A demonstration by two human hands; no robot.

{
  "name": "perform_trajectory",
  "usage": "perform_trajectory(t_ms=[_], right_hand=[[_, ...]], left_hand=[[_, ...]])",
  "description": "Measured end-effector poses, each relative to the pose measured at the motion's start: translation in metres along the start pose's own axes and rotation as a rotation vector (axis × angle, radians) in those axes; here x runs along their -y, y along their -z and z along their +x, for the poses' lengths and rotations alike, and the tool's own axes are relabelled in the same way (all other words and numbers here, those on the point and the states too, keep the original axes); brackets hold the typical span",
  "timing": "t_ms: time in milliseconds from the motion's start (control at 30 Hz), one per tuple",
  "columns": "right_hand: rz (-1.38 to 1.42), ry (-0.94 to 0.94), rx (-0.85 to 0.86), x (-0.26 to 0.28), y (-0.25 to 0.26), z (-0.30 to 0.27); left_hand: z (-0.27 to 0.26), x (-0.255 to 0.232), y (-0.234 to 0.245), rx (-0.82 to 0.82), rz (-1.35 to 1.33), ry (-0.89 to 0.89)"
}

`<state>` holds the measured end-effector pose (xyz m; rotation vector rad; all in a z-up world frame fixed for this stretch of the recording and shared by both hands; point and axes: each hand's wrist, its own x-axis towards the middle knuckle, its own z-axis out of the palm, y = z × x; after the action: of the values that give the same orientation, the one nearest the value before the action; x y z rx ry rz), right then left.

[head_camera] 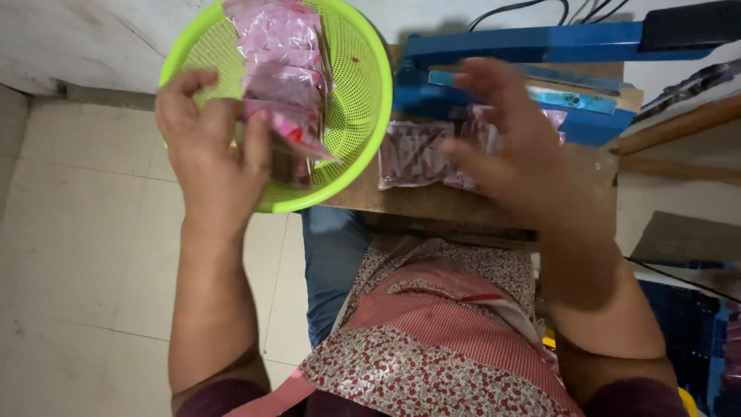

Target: The person picks up clear plastic bags containing small red sausages from a green basket, aligns each bag under a heat sealer, and presses the sealer arm to close them.

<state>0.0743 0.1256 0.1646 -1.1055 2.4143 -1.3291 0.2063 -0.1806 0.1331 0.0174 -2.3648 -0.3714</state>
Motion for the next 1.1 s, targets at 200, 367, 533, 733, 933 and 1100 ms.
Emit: perform_trajectory(t_ms=[200, 367, 533, 733, 933, 1100], right_hand=[[-0.022, 0.164, 0.122, 0.027, -0.031, 0.012], [0.084, 0.269, 0.012, -0.006, -0.037, 0.005], [0.722, -0.507, -0.055, -0.038, -0.025, -0.014], [1.144, -0.192, -0.117, -0.124, -0.046, -0.023], [1.009, 0.103, -0.149, 0.007, -0.005, -0.013], [1.182, -0.055, -0.273, -0.09, -0.053, -0.026]], left_hand=[[0.04, -0.081, -0.02, 0.037, 0.004, -0.177], [0.051, -0.122, -0.057, 0.158, -0.054, -0.258], [0.065, -0.109, -0.044, 0.152, -0.47, -0.102], [0.031, -0.093, -0.076, 0.481, -0.953, 0.342], [0.007, -0.1, -0.129, 0.191, -1.166, 0.438], [0.006, -0.112, -0.126, 0.24, -0.978, 0.398]])
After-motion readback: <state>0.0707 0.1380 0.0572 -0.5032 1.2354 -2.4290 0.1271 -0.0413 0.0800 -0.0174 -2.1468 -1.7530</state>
